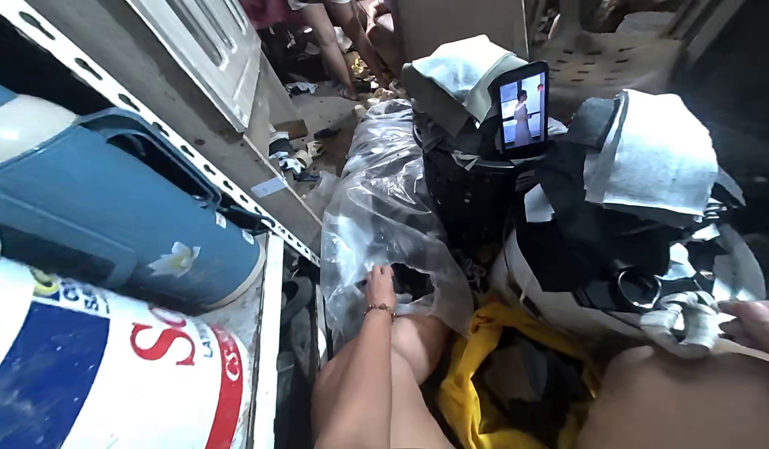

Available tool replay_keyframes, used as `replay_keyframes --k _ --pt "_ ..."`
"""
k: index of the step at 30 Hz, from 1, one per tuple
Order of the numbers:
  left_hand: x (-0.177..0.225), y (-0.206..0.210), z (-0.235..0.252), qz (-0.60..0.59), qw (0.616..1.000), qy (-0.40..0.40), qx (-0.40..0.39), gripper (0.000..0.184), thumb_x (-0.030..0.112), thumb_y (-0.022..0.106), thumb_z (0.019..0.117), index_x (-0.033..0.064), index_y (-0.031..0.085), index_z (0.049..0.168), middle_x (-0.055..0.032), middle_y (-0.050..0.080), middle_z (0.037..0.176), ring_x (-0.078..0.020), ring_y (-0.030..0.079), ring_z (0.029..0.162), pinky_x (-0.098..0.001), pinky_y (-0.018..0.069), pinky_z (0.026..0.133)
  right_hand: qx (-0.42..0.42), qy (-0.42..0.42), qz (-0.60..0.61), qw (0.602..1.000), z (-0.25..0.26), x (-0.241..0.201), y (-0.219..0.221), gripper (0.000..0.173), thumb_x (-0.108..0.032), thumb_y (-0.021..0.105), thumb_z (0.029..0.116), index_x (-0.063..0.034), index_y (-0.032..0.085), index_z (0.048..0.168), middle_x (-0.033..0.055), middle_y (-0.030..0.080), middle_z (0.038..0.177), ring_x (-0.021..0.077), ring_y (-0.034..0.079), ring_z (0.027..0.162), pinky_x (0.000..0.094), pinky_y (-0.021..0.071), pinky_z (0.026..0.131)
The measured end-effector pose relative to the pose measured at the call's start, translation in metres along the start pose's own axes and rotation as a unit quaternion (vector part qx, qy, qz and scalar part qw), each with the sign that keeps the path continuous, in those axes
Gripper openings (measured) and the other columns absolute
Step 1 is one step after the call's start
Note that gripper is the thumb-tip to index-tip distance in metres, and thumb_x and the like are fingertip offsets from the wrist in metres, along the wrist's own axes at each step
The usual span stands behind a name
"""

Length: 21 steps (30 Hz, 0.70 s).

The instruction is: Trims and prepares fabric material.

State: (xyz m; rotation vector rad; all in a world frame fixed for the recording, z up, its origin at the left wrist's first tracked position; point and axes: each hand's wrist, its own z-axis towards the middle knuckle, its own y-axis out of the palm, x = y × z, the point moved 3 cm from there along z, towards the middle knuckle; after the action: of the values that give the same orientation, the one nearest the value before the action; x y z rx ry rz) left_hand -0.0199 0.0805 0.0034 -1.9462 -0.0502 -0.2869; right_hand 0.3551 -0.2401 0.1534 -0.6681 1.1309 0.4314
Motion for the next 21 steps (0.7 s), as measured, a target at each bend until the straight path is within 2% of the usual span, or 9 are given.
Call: replay_keyframes --k 2,3,5,9,11,12,15,19,21 --pt "0.008 0.008 0.007 0.036 0.997 0.061 -0.033 0.051 0.01 0.067 0.0931 0.0042 0.056 0.143 -0.019 0.04 0.159 -0.0381 0.038 0.147 -0.0536 0.0351 0.118 -0.015 -0.016 -0.008 1.0 0.001 0.0 0.001 0.012 -0.01 0.057 0.1001 0.0001 0.064 0.1 -0.0085 0.07 0.085 0.0 0.068 0.076 0.0218 0.0596 0.072" --pt "0.011 0.012 0.008 0.059 0.995 0.061 -0.051 0.056 0.018 0.067 0.0954 0.0075 0.052 0.148 -0.0162 0.035 0.163 -0.037 0.034 0.149 -0.0545 0.0332 0.119 -0.018 -0.023 -0.014 0.999 0.001 -0.001 0.003 0.014 -0.01 0.058 0.1 0.0021 0.064 0.1 -0.0072 0.069 0.086 0.0 0.067 0.077 0.0225 0.0592 0.073" --pt "0.013 0.019 0.012 0.085 0.994 0.018 -0.067 0.064 0.027 0.068 0.0962 0.0132 0.045 0.154 -0.015 0.033 0.164 -0.0395 0.037 0.147 -0.0591 0.037 0.114 -0.019 -0.024 -0.028 0.999 0.002 -0.004 0.007 0.018 -0.012 0.059 0.1 0.0039 0.066 0.101 -0.0034 0.07 0.088 0.0004 0.067 0.078 0.0228 0.0587 0.074" --pt "0.009 0.033 0.024 0.068 0.994 -0.07 -0.055 0.06 0.016 0.069 0.0943 0.0091 0.049 0.15 -0.0245 0.043 0.155 -0.0446 0.047 0.138 -0.0591 0.0446 0.108 -0.015 -0.032 -0.064 0.997 0.0 -0.006 0.009 0.022 -0.014 0.06 0.0995 0.0071 0.068 0.101 0.0056 0.071 0.09 0.0031 0.066 0.079 0.0232 0.0576 0.074" --pt "0.009 0.035 0.029 0.039 0.995 -0.08 -0.051 0.058 0.017 0.068 0.0943 0.0049 0.05 0.148 -0.0267 0.046 0.152 -0.0436 0.05 0.136 -0.0563 0.0456 0.109 -0.02 -0.027 -0.081 0.996 -0.001 -0.008 0.008 0.023 -0.014 0.061 0.0993 0.007 0.068 0.102 0.0087 0.071 0.091 0.0052 0.067 0.079 0.0244 0.0575 0.075" --pt "0.01 0.036 0.033 0.01 0.996 -0.073 -0.049 0.06 0.023 0.069 0.0945 0.0026 0.05 0.148 -0.0284 0.046 0.151 -0.0436 0.049 0.137 -0.0549 0.0442 0.111 -0.023 -0.023 -0.085 0.996 -0.001 -0.009 0.008 0.023 -0.015 0.061 0.0995 0.007 0.068 0.102 0.0094 0.07 0.091 0.0055 0.066 0.079 0.0246 0.0574 0.075" --pt "0.018 0.036 0.039 -0.094 0.992 -0.077 -0.034 0.078 0.038 0.079 0.0889 -0.0038 0.047 0.147 -0.0344 0.042 0.15 -0.0463 0.044 0.14 -0.0534 0.0393 0.115 -0.028 -0.013 -0.077 0.997 0.0 -0.01 0.008 0.022 -0.014 0.061 0.0993 0.0067 0.068 0.103 0.0093 0.07 0.09 0.0055 0.066 0.078 0.0241 0.0571 0.074" --pt "0.027 0.049 0.044 -0.192 0.969 -0.155 0.009 0.084 0.03 0.083 0.0868 -0.0053 0.04 0.15 -0.0365 0.028 0.157 -0.0477 0.037 0.144 -0.0529 0.0379 0.115 -0.034 -0.009 -0.08 0.996 0.002 -0.011 0.011 0.021 -0.012 0.062 0.0982 0.0085 0.067 0.103 0.0122 0.07 0.091 0.0073 0.067 0.079 0.0247 0.057 0.074" --pt "0.028 0.06 0.053 -0.205 0.961 -0.181 0.026 0.084 0.033 0.082 0.0871 -0.0051 0.041 0.15 -0.0337 0.03 0.158 -0.0447 0.039 0.144 -0.0514 0.0397 0.115 -0.04 -0.009 -0.089 0.995 0.002 -0.014 0.012 0.022 -0.011 0.062 0.0982 0.0094 0.067 0.104 0.0147 0.071 0.091 0.0106 0.068 0.079 0.0273 0.0576 0.074"
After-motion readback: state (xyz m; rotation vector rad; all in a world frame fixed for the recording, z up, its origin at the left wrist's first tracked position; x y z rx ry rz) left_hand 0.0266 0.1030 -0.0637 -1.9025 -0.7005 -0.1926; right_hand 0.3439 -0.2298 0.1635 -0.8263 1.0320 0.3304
